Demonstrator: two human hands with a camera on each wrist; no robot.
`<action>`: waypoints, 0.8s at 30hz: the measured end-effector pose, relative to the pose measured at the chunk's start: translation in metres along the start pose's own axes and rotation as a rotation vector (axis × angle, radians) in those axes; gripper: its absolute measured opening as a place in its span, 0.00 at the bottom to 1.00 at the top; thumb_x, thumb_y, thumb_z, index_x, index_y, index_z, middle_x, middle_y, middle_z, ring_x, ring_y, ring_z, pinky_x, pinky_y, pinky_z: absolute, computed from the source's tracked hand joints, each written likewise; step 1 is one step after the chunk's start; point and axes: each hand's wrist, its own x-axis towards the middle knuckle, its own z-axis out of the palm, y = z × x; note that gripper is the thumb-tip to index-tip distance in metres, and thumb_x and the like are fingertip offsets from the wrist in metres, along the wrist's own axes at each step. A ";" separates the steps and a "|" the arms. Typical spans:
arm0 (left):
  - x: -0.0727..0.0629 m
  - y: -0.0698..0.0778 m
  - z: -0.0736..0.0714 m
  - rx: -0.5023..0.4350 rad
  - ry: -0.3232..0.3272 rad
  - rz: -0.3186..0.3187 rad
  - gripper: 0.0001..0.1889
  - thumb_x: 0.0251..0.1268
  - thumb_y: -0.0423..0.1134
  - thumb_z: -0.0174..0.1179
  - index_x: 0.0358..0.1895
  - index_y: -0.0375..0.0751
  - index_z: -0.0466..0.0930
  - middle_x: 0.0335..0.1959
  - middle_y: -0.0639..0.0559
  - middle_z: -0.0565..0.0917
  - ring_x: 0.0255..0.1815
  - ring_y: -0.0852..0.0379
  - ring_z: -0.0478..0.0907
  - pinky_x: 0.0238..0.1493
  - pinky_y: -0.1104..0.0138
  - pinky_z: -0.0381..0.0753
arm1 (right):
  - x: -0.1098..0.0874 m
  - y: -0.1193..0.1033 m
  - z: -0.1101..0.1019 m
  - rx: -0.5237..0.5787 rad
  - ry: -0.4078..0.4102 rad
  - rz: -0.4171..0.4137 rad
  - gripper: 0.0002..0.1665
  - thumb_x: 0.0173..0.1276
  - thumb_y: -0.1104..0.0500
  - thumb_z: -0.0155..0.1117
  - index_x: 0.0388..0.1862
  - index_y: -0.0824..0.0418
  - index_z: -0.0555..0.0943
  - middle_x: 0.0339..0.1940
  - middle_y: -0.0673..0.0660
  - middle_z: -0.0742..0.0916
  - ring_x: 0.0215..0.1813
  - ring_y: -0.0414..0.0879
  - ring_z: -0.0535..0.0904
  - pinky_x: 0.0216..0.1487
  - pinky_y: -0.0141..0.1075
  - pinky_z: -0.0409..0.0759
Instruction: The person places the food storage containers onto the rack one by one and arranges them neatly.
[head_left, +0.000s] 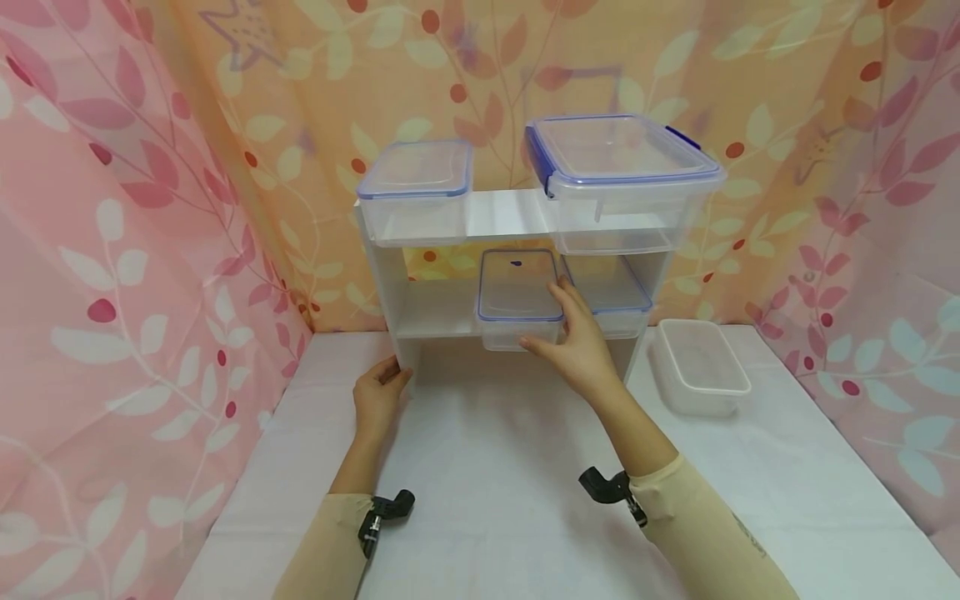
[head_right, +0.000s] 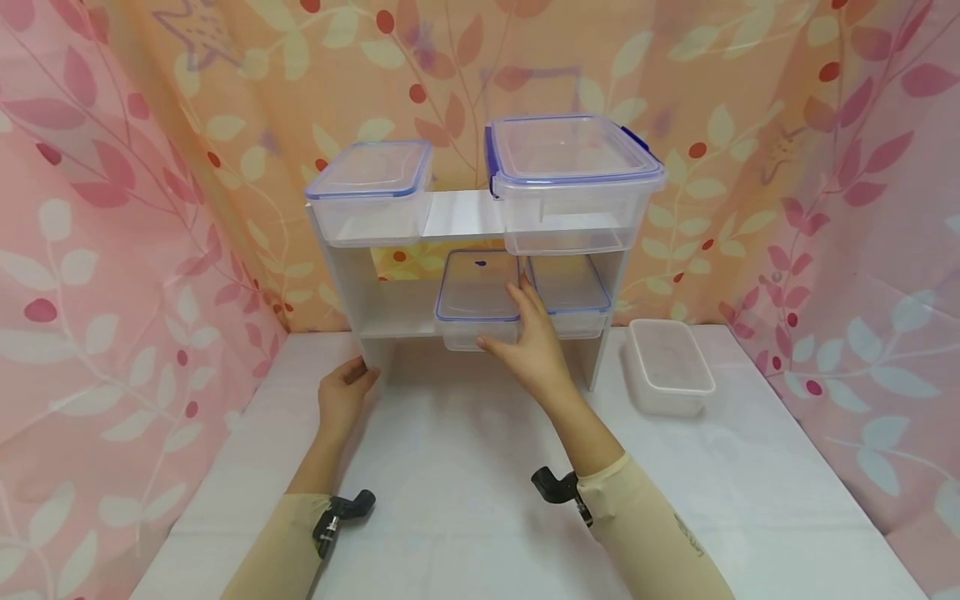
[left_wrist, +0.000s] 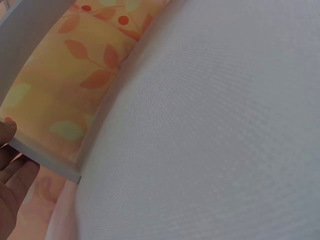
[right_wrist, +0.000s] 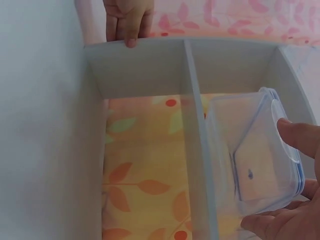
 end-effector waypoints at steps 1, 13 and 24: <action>0.000 -0.002 0.000 0.004 0.003 0.003 0.23 0.68 0.36 0.68 0.63 0.29 0.80 0.58 0.35 0.85 0.59 0.44 0.84 0.49 0.78 0.82 | -0.002 0.000 0.000 0.005 0.000 -0.005 0.58 0.59 0.52 0.82 0.82 0.57 0.59 0.86 0.53 0.54 0.85 0.54 0.50 0.79 0.51 0.62; -0.008 0.022 -0.003 0.002 -0.030 0.004 0.22 0.68 0.31 0.67 0.62 0.25 0.79 0.58 0.29 0.83 0.59 0.40 0.83 0.47 0.79 0.81 | -0.031 -0.004 -0.010 0.050 0.002 -0.052 0.54 0.60 0.57 0.80 0.81 0.57 0.62 0.85 0.52 0.58 0.83 0.53 0.57 0.79 0.52 0.62; -0.018 0.042 -0.004 0.023 -0.027 0.000 0.20 0.68 0.30 0.66 0.61 0.25 0.80 0.57 0.30 0.84 0.58 0.41 0.84 0.49 0.74 0.84 | -0.061 -0.012 -0.027 0.090 -0.001 -0.096 0.49 0.62 0.59 0.79 0.80 0.58 0.65 0.84 0.51 0.63 0.82 0.50 0.60 0.79 0.45 0.61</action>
